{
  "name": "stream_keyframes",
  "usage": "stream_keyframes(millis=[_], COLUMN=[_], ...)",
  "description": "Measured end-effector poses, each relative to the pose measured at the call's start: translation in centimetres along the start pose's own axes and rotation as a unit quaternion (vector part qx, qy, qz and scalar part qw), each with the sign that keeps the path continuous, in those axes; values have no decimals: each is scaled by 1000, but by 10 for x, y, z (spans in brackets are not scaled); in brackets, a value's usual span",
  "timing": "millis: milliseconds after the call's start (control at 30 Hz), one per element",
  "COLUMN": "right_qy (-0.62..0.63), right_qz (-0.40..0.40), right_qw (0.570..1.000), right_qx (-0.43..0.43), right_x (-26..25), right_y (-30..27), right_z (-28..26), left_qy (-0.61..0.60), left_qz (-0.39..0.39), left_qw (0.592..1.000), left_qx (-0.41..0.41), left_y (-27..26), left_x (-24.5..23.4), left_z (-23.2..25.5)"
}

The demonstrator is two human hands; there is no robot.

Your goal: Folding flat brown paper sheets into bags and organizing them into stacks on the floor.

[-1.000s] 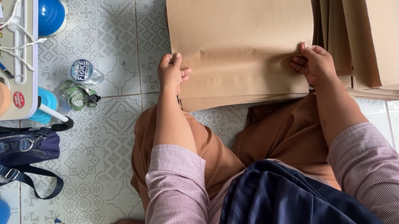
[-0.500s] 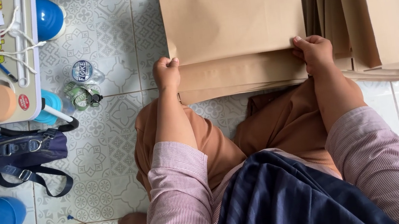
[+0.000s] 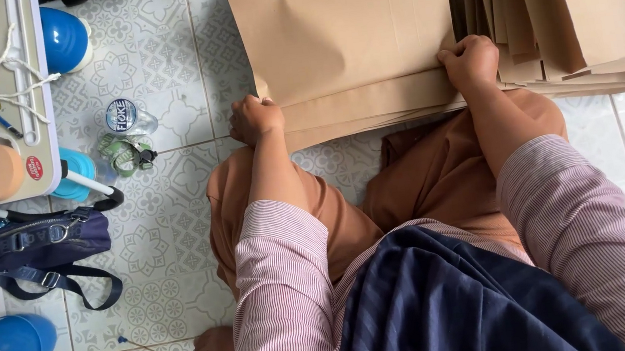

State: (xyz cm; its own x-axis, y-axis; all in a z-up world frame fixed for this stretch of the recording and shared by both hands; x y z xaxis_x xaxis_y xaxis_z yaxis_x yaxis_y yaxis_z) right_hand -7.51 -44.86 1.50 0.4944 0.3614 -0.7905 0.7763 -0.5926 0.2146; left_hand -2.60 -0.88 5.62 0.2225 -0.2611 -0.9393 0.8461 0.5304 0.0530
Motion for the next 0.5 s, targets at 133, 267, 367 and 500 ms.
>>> stream_keyframes(millis=[133,267,367,500], right_qy=[-24,-61,-66,-80], right_qz=[-1,-7,20,69], right_qw=[1000,998,997,981], right_qx=[-6,-5,-41,-163], right_x=[6,8,-14,-34], right_y=[-2,-6,-22,-36], right_z=[0,-4,-38,-73], left_qy=[9,-12,-43,-82], left_qz=[-6,24,84,171], left_qw=[1000,1000,987,920], left_qx=[-8,11,131,343], left_y=[-2,0,-9,-11], left_x=[10,30,13,41], left_z=[0,-1,13,21])
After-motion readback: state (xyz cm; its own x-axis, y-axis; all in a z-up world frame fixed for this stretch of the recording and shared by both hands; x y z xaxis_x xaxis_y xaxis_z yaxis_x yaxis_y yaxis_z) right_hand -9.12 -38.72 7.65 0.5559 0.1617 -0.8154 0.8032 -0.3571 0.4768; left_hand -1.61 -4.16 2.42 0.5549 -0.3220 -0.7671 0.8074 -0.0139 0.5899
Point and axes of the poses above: each hand's wrist, its own y-axis towards the middle knuckle, its own x-axis out of the palm, z = x × y, the point moved 2 cm from there along y, towards the middle knuckle, and after that the axes turned 15 degrees about z, right-handed, at the moved point
